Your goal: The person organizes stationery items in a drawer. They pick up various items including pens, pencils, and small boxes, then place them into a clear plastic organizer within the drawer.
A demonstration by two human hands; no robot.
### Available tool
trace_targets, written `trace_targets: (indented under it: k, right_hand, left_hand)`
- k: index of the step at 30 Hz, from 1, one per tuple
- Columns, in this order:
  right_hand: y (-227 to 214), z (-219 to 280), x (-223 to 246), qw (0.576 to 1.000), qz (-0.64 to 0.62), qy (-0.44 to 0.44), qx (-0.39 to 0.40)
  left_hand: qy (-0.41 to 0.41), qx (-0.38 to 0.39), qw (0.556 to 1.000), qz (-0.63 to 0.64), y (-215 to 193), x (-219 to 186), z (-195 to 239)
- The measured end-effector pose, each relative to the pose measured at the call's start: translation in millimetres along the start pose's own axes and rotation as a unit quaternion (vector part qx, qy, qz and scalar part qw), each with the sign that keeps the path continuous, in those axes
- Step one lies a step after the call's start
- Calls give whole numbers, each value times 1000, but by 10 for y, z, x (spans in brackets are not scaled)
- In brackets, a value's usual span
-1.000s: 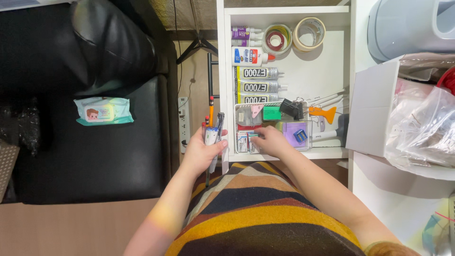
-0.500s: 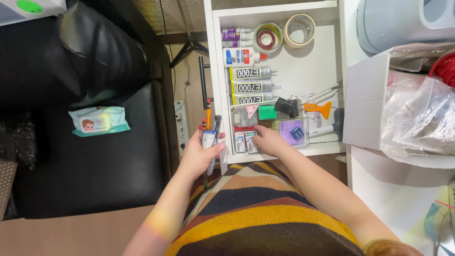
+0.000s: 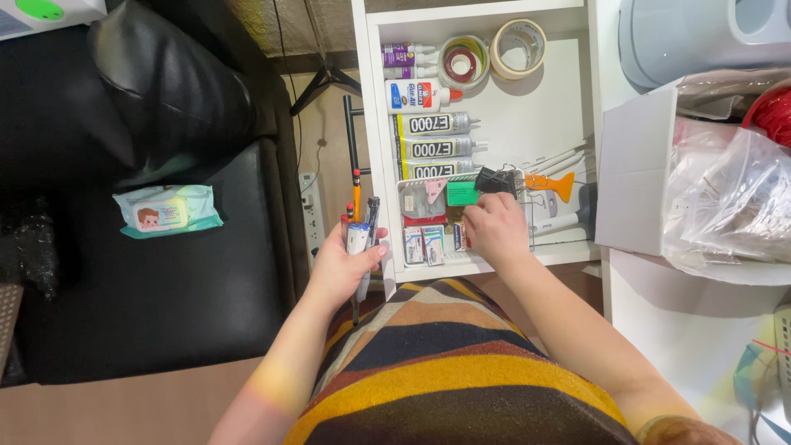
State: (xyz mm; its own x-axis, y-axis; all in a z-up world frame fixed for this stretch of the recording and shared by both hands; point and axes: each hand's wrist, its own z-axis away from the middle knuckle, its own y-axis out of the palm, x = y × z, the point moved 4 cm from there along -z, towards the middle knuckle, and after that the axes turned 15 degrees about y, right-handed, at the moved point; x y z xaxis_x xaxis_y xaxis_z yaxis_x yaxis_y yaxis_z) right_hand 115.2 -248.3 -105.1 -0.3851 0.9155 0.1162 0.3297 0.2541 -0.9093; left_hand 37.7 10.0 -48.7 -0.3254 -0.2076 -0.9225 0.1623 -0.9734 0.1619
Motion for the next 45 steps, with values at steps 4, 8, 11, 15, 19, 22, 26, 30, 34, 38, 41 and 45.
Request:
trace_targets:
  k: [4, 8, 11, 15, 19, 22, 26, 30, 34, 38, 41, 45]
  right_hand:
    - [218, 348, 109, 996, 9, -71, 43]
    - [92, 355, 412, 968, 111, -104, 200]
    - [46, 228, 458, 901, 232, -67, 359]
    - [-67, 162, 432, 855, 262, -88, 439]
    - [-181, 81, 453, 844, 238, -60, 476]
    - [-100, 93, 420, 848, 200, -54, 488]
    - [-4, 89, 429, 872, 221, -52, 433]
    - [133, 121, 451, 882, 243, -55, 401]
    - [195, 141, 392, 896, 219, -71, 379]
    - [182, 133, 386, 896, 224, -63, 378]
    - [167, 120, 399, 907, 199, -56, 367]
    - [238, 172, 333, 935, 143, -69, 318]
  left_hand:
    - [-4, -1, 1000, -4, -23, -47, 25]
    - [-7, 1, 1000, -14, -31, -2, 22]
    - [-3, -3, 1000, -1, -16, 18, 36]
    - [10, -5, 1000, 11, 5, -53, 38]
    - [20, -9, 999, 32, -4, -26, 48]
    - [20, -10, 999, 36, 7, -22, 30]
    - [10, -7, 1000, 24, 6, 80, 25]
    - [10, -11, 1000, 16, 60, -58, 49]
    - [1, -10, 1000, 4, 41, -6, 54]
    - [4, -7, 1000, 21, 15, 40, 86]
    - [10, -7, 1000, 25, 4, 34, 109]
    - [8, -5, 999, 36, -13, 29, 136]
